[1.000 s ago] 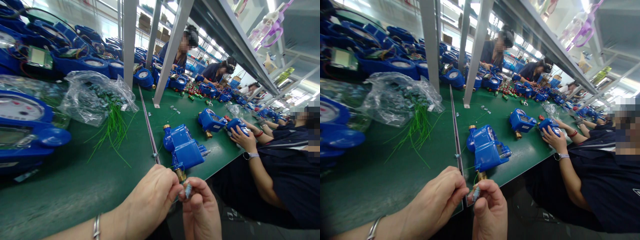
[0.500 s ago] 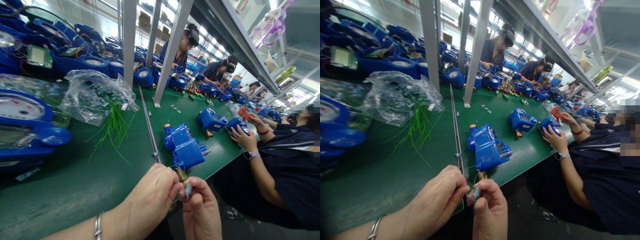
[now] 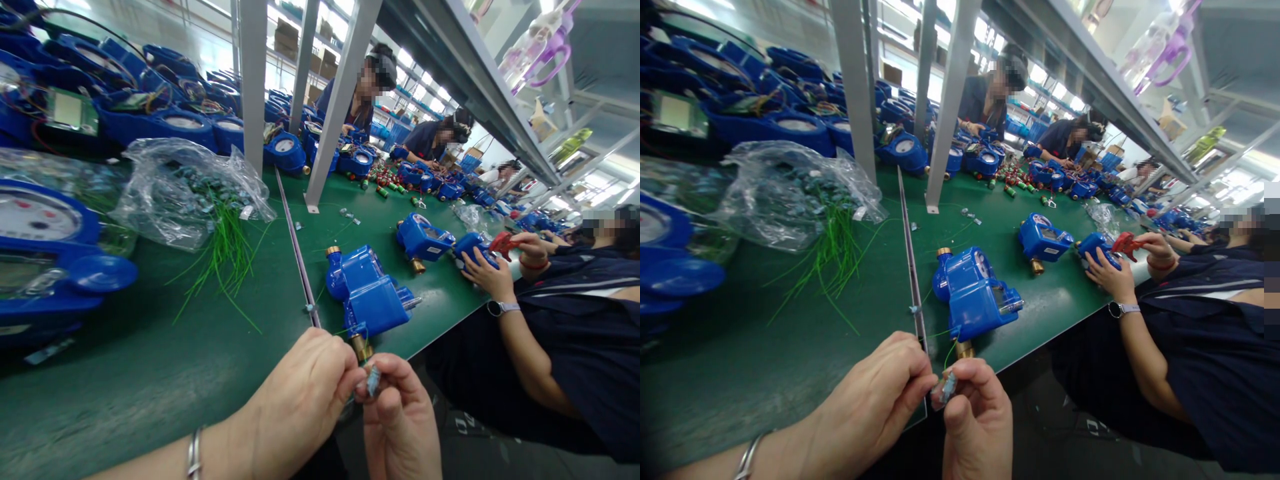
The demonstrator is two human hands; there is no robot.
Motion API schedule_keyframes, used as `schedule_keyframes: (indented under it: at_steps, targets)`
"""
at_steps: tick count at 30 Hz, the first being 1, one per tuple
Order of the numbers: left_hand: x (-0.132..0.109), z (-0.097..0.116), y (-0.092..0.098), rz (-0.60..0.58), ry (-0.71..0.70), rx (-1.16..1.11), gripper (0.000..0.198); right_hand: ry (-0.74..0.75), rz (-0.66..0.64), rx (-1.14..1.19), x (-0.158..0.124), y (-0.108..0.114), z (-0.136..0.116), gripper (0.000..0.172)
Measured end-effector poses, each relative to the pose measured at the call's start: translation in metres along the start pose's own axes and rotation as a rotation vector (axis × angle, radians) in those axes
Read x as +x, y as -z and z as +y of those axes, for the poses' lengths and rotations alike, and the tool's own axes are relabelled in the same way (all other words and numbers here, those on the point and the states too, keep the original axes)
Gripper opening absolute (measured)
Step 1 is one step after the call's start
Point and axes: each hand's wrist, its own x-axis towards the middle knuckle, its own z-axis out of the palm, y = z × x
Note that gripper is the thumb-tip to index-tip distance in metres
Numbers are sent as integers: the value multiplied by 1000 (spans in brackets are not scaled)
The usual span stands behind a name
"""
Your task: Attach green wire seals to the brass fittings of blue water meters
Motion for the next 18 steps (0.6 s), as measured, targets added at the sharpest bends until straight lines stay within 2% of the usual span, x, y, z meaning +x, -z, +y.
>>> schedule_keyframes:
  at_steps: [4,7,10,13,18]
  targets:
    - [0,0,-2,-14,-29,20,17,12,-11,-13,-1,6,3,31]
    - [-2,1,-4,-27,-5,-17,16,30,-27,-63,0,12,5,39]
    - [-2,5,-3,-103,140,-109,17,77,-14,-123,2,15,4,53]
    - [0,9,-1,-198,329,-303,13,126,-7,-203,3,13,2,61]
    - [6,9,4,-338,382,-597,26,154,-5,-281,6,5,-7,68]
